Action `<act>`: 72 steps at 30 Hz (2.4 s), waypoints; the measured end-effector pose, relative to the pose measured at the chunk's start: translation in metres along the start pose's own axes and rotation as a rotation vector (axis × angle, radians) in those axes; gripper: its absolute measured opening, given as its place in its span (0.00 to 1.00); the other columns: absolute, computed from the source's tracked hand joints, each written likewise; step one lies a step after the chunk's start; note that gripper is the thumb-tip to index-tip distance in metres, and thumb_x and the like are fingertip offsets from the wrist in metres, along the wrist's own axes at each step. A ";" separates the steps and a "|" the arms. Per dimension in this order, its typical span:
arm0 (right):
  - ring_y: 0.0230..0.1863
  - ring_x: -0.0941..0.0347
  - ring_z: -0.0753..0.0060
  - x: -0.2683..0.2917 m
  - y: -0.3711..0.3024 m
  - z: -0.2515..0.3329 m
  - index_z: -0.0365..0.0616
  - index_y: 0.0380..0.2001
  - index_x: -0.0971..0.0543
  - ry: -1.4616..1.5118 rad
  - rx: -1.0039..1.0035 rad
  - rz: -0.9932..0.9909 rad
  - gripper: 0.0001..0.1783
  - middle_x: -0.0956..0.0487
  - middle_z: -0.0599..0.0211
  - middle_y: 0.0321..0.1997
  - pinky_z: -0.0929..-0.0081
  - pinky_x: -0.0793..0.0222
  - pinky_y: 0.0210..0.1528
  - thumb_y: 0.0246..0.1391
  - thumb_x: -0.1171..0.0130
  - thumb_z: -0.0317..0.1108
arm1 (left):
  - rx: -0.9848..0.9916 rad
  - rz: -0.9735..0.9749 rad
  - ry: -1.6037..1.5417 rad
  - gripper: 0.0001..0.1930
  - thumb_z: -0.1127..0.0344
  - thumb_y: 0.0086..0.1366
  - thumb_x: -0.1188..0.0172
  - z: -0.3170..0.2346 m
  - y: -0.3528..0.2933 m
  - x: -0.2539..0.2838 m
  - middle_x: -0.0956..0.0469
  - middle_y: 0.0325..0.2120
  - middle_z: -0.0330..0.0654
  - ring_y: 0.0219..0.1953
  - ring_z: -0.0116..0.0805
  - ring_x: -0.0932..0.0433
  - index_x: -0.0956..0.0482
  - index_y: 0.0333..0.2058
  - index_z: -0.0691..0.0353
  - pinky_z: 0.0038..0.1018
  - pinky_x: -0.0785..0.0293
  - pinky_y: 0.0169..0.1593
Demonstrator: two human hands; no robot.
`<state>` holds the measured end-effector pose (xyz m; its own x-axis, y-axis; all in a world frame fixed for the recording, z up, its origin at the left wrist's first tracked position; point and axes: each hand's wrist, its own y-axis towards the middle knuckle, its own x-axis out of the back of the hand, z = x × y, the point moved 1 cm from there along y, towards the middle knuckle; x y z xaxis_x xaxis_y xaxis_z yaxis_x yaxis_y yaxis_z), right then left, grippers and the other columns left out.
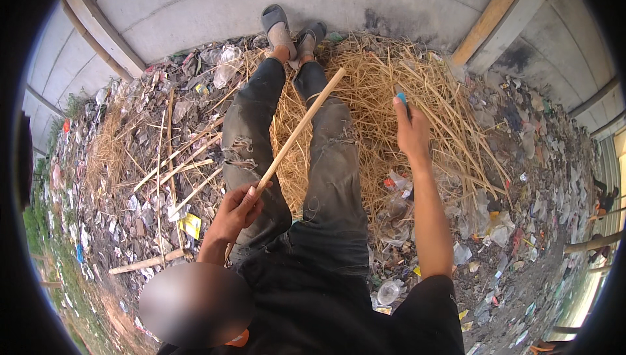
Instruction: The person sits on the ground and uses a small knife to shave and smooth a long, thin bamboo stick. They hold the stick with one hand and scrape along its length with the other, removing splinters and refining the surface.
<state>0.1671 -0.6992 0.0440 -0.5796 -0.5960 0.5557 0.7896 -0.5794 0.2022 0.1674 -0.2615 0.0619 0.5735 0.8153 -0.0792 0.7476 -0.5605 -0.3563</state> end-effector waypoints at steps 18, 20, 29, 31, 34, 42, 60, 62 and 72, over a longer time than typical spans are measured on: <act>0.20 0.24 0.41 -0.082 -0.128 0.112 0.38 0.27 0.22 -0.181 0.433 0.560 0.33 0.25 0.49 0.15 0.51 0.33 0.24 0.71 0.48 0.60 | -0.261 -0.219 0.267 0.17 0.60 0.82 0.49 -0.008 0.047 -0.037 0.28 0.22 0.37 0.27 0.23 0.31 0.19 0.49 0.70 0.27 0.32 0.32; 0.20 0.24 0.40 -0.084 -0.125 0.109 0.38 0.26 0.22 -0.185 0.457 0.532 0.34 0.25 0.48 0.15 0.51 0.33 0.23 0.71 0.48 0.61 | -0.242 -0.241 0.345 0.16 0.61 0.81 0.48 -0.012 0.043 -0.038 0.27 0.21 0.40 0.26 0.26 0.29 0.18 0.48 0.69 0.30 0.31 0.33; 0.15 0.38 0.68 -0.016 0.003 0.016 0.38 0.21 0.23 -0.191 0.026 0.098 0.41 0.33 0.65 0.12 0.59 0.43 0.22 0.73 0.54 0.66 | -0.150 -0.187 0.490 0.16 0.62 0.80 0.48 0.019 -0.020 -0.019 0.26 0.20 0.41 0.24 0.29 0.27 0.16 0.49 0.67 0.30 0.29 0.32; 0.15 0.37 0.67 -0.013 -0.028 0.047 0.37 0.21 0.24 -0.139 0.113 0.161 0.40 0.34 0.64 0.12 0.60 0.43 0.22 0.73 0.53 0.64 | -0.054 -0.267 0.480 0.16 0.61 0.80 0.49 0.008 -0.004 -0.018 0.26 0.20 0.39 0.25 0.27 0.27 0.15 0.49 0.67 0.29 0.30 0.32; 0.16 0.32 0.56 -0.031 -0.075 0.091 0.36 0.23 0.23 -0.054 0.253 0.346 0.38 0.30 0.57 0.13 0.58 0.38 0.23 0.73 0.51 0.62 | -0.150 -0.309 0.465 0.17 0.61 0.81 0.49 -0.009 0.019 -0.024 0.26 0.20 0.38 0.26 0.25 0.28 0.15 0.49 0.66 0.28 0.30 0.32; 0.20 0.24 0.38 -0.096 -0.137 0.113 0.39 0.23 0.23 -0.100 0.427 0.581 0.35 0.26 0.47 0.14 0.48 0.33 0.23 0.71 0.47 0.61 | -0.279 -0.291 0.439 0.16 0.61 0.81 0.48 -0.014 0.034 -0.035 0.25 0.20 0.41 0.24 0.28 0.29 0.18 0.41 0.68 0.32 0.31 0.32; 0.15 0.44 0.71 0.012 0.055 0.000 0.43 0.16 0.29 -0.292 0.093 -0.042 0.42 0.39 0.72 0.12 0.63 0.49 0.22 0.74 0.57 0.67 | 0.048 -0.119 0.289 0.16 0.63 0.81 0.49 0.013 -0.061 0.013 0.34 0.19 0.28 0.22 0.19 0.37 0.16 0.48 0.68 0.25 0.40 0.26; 0.17 0.40 0.68 0.006 0.023 0.051 0.40 0.18 0.27 -0.195 0.182 0.084 0.41 0.37 0.68 0.13 0.61 0.46 0.24 0.73 0.55 0.66 | 0.061 -0.189 0.155 0.17 0.63 0.82 0.51 -0.001 -0.038 0.013 0.36 0.19 0.27 0.21 0.17 0.40 0.16 0.50 0.68 0.23 0.42 0.26; 0.26 0.20 0.36 -0.076 -0.117 0.158 0.39 0.25 0.21 -0.205 0.454 0.650 0.35 0.21 0.45 0.18 0.45 0.27 0.29 0.71 0.50 0.61 | -0.215 -0.167 0.176 0.16 0.61 0.83 0.51 -0.024 0.031 -0.010 0.37 0.20 0.26 0.21 0.16 0.41 0.19 0.46 0.67 0.20 0.45 0.25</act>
<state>0.1508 -0.4987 0.1054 0.0360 -0.5961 0.8021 0.9854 0.1547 0.0707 0.1926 -0.2907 0.0735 0.4723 0.8715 0.1323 0.8790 -0.4544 -0.1446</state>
